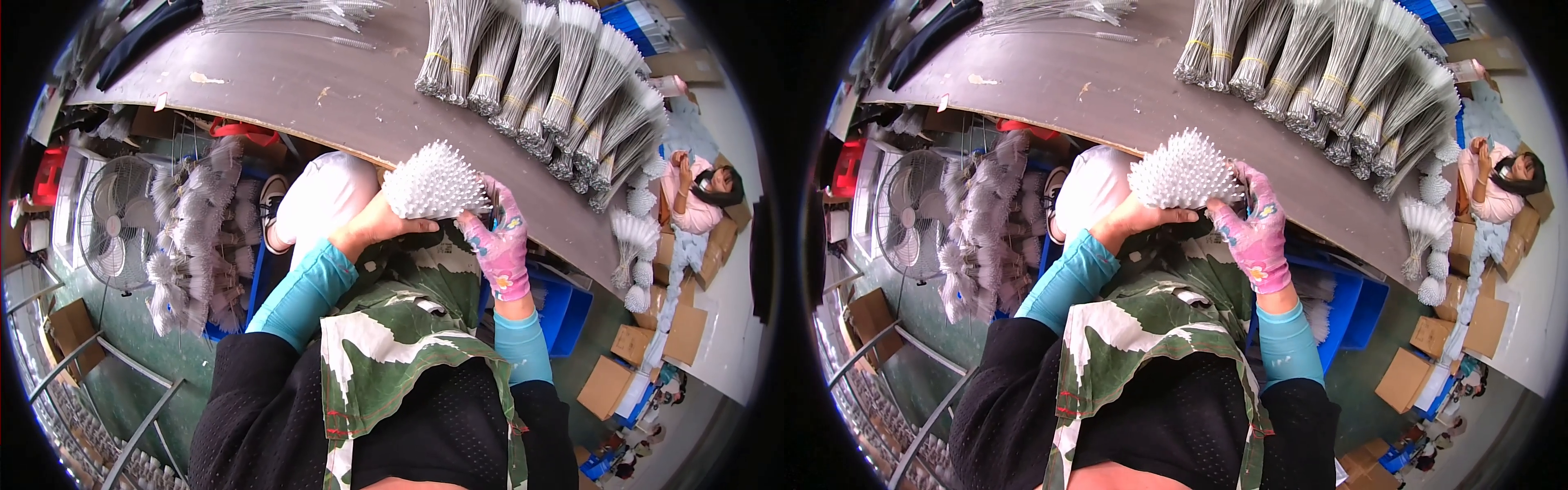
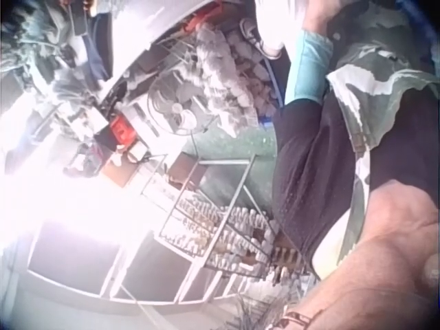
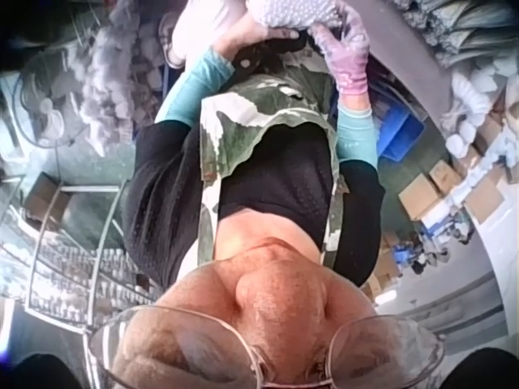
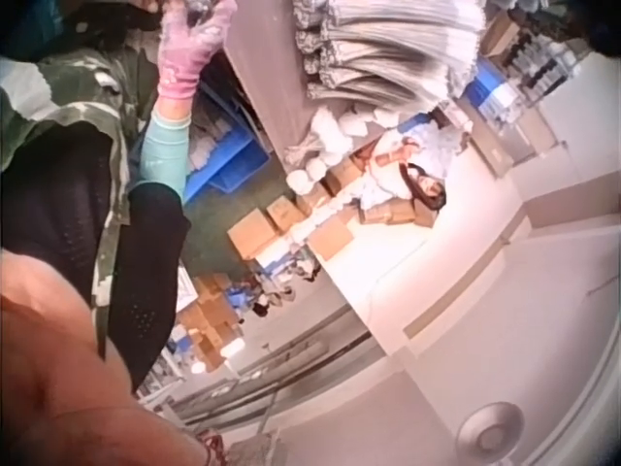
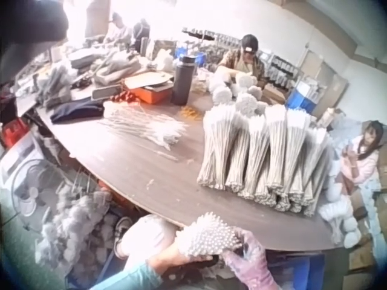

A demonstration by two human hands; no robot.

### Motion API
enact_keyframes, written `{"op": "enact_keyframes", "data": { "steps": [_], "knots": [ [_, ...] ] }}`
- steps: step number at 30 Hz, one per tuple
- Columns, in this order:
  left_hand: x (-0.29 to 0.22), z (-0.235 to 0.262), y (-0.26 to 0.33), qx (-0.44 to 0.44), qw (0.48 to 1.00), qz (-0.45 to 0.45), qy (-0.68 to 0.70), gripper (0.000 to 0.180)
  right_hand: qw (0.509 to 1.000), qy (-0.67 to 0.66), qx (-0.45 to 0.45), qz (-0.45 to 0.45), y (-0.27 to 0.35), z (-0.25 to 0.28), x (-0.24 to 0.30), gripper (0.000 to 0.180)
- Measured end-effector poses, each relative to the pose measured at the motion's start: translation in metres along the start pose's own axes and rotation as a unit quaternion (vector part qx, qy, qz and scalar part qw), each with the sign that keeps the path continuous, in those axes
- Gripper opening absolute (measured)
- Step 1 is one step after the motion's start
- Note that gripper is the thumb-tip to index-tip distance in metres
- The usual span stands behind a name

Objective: The person assembles bundles of white plastic bristles into brush heads, then trims the bristles with pliers.

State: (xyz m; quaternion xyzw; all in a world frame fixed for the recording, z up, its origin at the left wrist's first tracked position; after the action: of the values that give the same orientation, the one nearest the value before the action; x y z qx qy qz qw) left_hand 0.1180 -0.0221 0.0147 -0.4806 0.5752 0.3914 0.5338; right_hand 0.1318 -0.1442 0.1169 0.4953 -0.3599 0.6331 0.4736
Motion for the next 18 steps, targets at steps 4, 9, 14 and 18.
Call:
{"op": "enact_keyframes", "data": {
  "steps": [4, 9, 14, 18],
  "knots": [
    [-0.021, 0.003, 0.004, -0.010, 1.000, -0.010, 0.001, 0.070, 0.999, -0.036, 0.026, 0.006, -0.004, -0.002, 0.012, 0.047],
    [-0.046, -0.002, 0.009, 0.021, 0.998, 0.005, 0.058, 0.064, 0.998, -0.039, 0.032, 0.044, -0.005, 0.005, 0.039, 0.035],
    [-0.069, -0.013, 0.012, 0.052, 0.987, 0.036, 0.146, 0.057, 0.995, -0.085, -0.036, 0.029, -0.001, 0.027, 0.047, 0.024],
    [-0.063, -0.020, 0.026, 0.065, 0.983, 0.077, 0.157, 0.056, 0.993, -0.100, 0.053, 0.027, 0.007, 0.025, 0.054, 0.026]
  ]
}}
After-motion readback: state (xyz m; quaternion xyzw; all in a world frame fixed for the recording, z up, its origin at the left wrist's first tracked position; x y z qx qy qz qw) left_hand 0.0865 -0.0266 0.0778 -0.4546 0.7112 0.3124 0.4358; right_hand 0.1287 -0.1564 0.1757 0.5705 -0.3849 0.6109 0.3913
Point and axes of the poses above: each hand's wrist, its own y-axis away from the middle knuckle, its own z-axis out of the back of the hand, x = y × z, the point moved 10 cm from there along -y, towards the middle knuckle, and after that the axes turned 1 degree about z, right-handed, at the moved point
